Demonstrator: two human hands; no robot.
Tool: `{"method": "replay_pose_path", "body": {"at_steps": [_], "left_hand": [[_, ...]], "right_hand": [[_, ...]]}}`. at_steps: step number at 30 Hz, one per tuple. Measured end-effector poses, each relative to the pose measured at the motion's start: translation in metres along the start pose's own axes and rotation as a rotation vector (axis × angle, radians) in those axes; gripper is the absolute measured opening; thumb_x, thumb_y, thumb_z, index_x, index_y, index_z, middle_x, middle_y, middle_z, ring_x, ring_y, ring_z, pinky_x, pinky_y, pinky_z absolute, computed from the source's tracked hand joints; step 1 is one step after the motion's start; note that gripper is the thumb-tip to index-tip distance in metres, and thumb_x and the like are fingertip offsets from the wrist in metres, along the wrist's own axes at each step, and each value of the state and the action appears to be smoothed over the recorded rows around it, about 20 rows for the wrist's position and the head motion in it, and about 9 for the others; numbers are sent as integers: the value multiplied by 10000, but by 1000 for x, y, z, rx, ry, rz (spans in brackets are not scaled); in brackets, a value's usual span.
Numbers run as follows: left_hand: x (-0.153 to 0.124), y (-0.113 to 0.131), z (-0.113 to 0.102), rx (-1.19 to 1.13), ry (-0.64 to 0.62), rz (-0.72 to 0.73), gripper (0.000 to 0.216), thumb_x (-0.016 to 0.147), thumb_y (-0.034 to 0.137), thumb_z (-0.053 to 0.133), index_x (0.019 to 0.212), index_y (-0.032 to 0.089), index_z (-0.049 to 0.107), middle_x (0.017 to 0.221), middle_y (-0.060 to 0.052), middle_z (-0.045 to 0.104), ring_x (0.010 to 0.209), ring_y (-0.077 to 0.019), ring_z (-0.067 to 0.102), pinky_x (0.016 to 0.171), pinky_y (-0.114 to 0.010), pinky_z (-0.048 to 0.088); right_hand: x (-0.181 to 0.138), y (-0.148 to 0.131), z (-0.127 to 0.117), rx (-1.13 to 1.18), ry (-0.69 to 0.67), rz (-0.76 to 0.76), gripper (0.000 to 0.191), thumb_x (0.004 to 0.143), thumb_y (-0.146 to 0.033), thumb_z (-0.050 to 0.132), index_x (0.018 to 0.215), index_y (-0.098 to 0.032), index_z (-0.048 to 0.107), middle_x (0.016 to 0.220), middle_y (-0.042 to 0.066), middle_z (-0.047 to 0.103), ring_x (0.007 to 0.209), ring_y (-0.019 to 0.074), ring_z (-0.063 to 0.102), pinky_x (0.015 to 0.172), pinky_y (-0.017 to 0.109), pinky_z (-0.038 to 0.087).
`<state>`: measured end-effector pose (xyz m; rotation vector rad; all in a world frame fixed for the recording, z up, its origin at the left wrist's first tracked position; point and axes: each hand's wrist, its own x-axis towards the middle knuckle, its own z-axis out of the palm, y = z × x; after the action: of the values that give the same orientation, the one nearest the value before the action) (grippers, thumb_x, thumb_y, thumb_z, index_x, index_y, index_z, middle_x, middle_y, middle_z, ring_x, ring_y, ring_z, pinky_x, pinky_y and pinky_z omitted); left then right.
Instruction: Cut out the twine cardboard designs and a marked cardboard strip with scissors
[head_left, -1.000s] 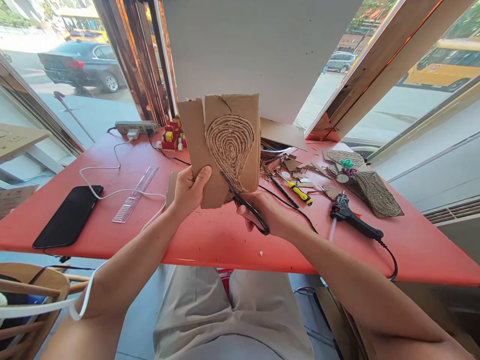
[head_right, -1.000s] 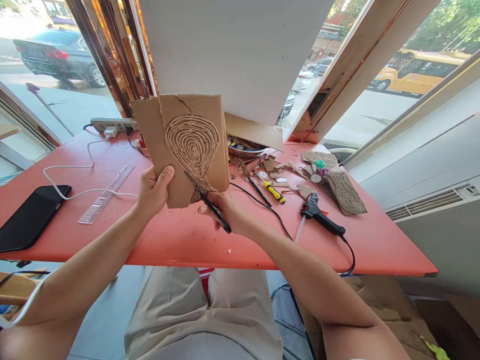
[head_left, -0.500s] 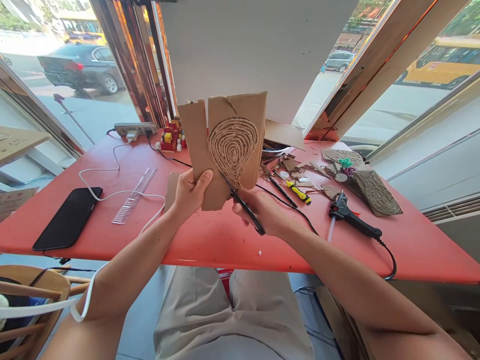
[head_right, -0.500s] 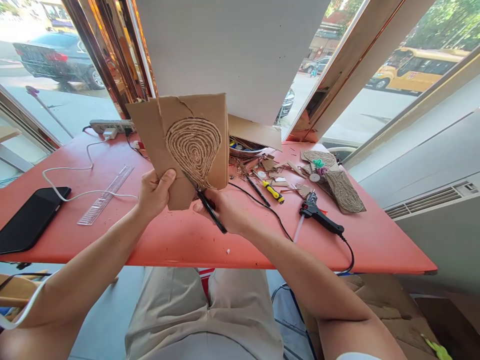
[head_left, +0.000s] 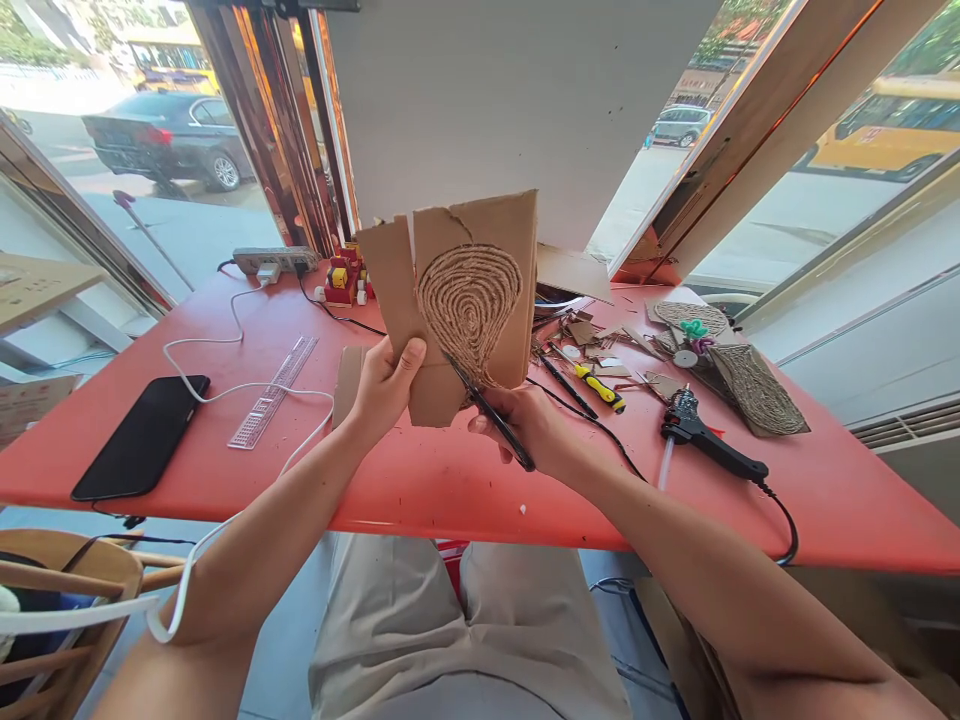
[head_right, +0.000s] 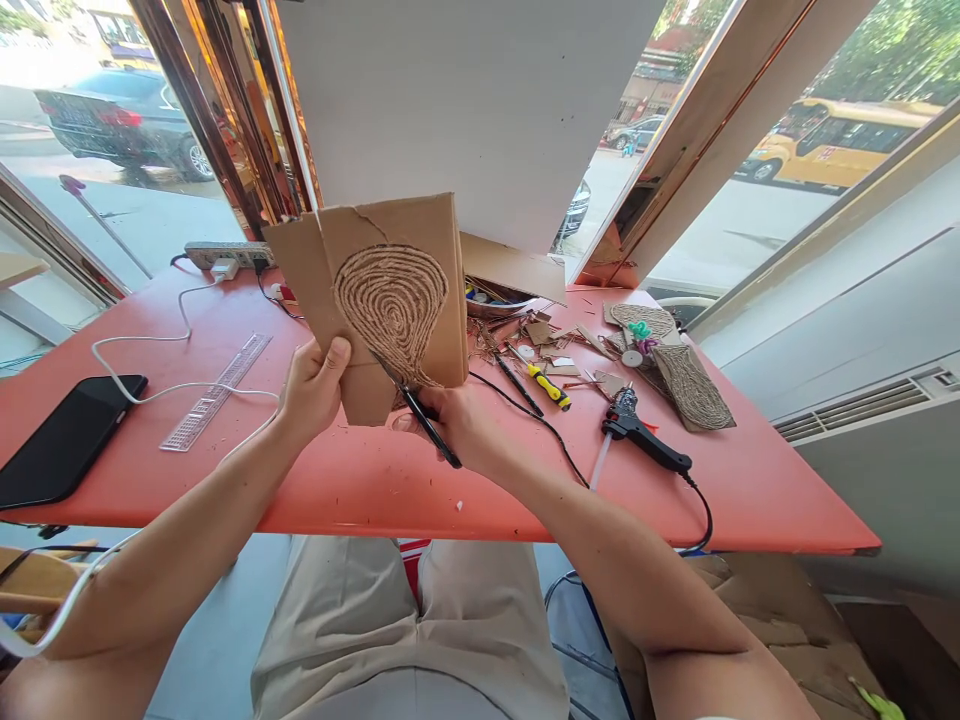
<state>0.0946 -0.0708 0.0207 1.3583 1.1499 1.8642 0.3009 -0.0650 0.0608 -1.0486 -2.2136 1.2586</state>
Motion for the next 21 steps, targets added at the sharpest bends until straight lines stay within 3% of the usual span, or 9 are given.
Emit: {"method": "replay_pose_path", "body": {"at_steps": [6,14,21], "left_hand": [[-1,1,-4,97,87,-65,606,795,767,777,653,221,555,644,16,497,637,-151,452,544,-277,365],[-3,23,5,171,-45,17,729,822,791,708,540,247,315,537,55,268,541,-110,270,476,-274,253],[-5,18,3,111,55,-39,640,789,769,756,588,231,474,604,22,455,591,-133,402,502,-267,343]], "right_hand": [[-3,-5,1,64,-73,108,440,812,-609,677,652,-247,483,485,-58,473,376,110,464,364,240,342],[-4,-16,-3,-22,-106,20,538,842,-731,612,636,-268,432,481,-21,534,445,129,490,449,274,361],[-1,-4,8,100,-69,34,664,754,-905,593,681,-251,504,446,-38,525,418,129,496,425,253,324]]}}
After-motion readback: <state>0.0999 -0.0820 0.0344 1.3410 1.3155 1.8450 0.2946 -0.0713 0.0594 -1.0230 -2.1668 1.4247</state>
